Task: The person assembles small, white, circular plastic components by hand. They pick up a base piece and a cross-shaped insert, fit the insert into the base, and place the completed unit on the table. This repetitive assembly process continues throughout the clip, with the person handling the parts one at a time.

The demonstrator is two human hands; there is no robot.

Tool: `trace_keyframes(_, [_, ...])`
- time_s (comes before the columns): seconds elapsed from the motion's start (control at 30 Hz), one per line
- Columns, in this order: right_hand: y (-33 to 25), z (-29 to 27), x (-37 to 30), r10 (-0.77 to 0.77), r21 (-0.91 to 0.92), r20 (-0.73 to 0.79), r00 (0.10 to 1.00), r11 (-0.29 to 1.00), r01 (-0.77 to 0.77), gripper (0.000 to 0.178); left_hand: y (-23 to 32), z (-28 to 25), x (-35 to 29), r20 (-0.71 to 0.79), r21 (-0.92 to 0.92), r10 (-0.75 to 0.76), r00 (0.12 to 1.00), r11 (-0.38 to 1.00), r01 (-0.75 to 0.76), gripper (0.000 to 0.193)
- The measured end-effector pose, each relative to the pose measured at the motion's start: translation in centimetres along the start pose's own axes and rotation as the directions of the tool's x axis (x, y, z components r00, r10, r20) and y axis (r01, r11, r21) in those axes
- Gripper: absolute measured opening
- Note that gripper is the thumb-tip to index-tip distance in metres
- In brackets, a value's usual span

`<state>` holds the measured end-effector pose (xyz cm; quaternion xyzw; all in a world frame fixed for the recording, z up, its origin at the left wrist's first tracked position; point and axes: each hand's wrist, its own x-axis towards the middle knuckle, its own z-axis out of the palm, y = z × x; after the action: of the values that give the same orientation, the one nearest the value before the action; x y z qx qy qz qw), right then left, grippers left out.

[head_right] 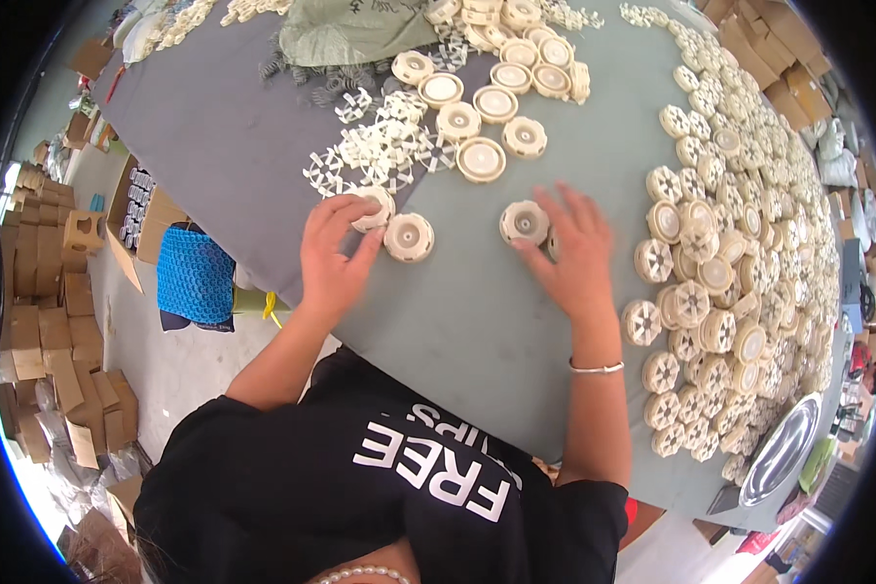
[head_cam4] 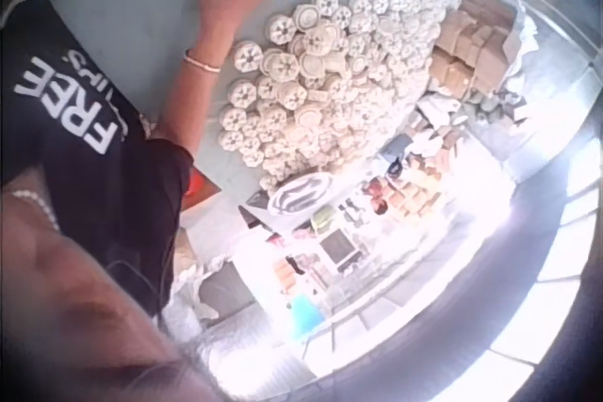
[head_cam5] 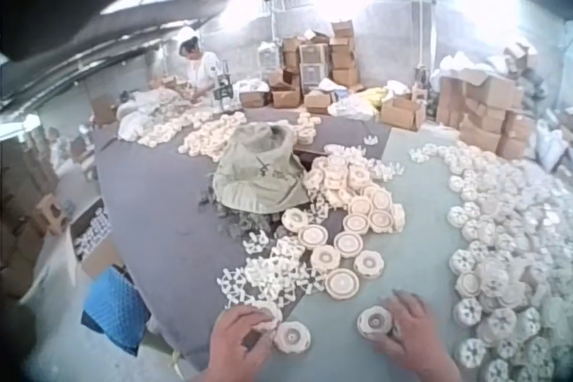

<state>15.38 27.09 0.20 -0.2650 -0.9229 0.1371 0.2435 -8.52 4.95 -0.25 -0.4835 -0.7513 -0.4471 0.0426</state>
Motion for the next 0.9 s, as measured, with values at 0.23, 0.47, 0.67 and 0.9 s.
trace_keyframes(0.23, [-4.9, 1.1, 0.6, -0.239, 0.271, 0.267, 0.934, 0.948, 0.165, 0.057, 1.4, -2.4, -2.6, 0.184, 0.067, 0.129, 0.974, 0.987, -0.143, 0.047])
trace_keyframes(0.47, [-6.7, 7.5, 11.7, -0.423, -0.15, -0.019, 0.906, 0.897, 0.416, 0.028, 6.2, 1.3, -4.3, 0.64, -0.048, -0.012, 0.768, 0.997, 0.056, 0.08])
trace_keyframes(0.67, [-4.6, 4.3, 11.2, -0.216, 0.203, -0.058, 0.975, 0.953, 0.224, 0.02, 4.0, 2.1, -5.7, 0.621, -0.18, 0.107, 0.777, 0.984, 0.008, 0.081])
trace_keyframes(0.9, [1.4, -4.1, -5.3, 0.38, 0.305, 0.183, 0.907, 0.855, -0.42, 0.027, 4.4, 1.0, -7.1, 0.649, -0.26, 0.1, 0.755, 0.961, 0.096, 0.075])
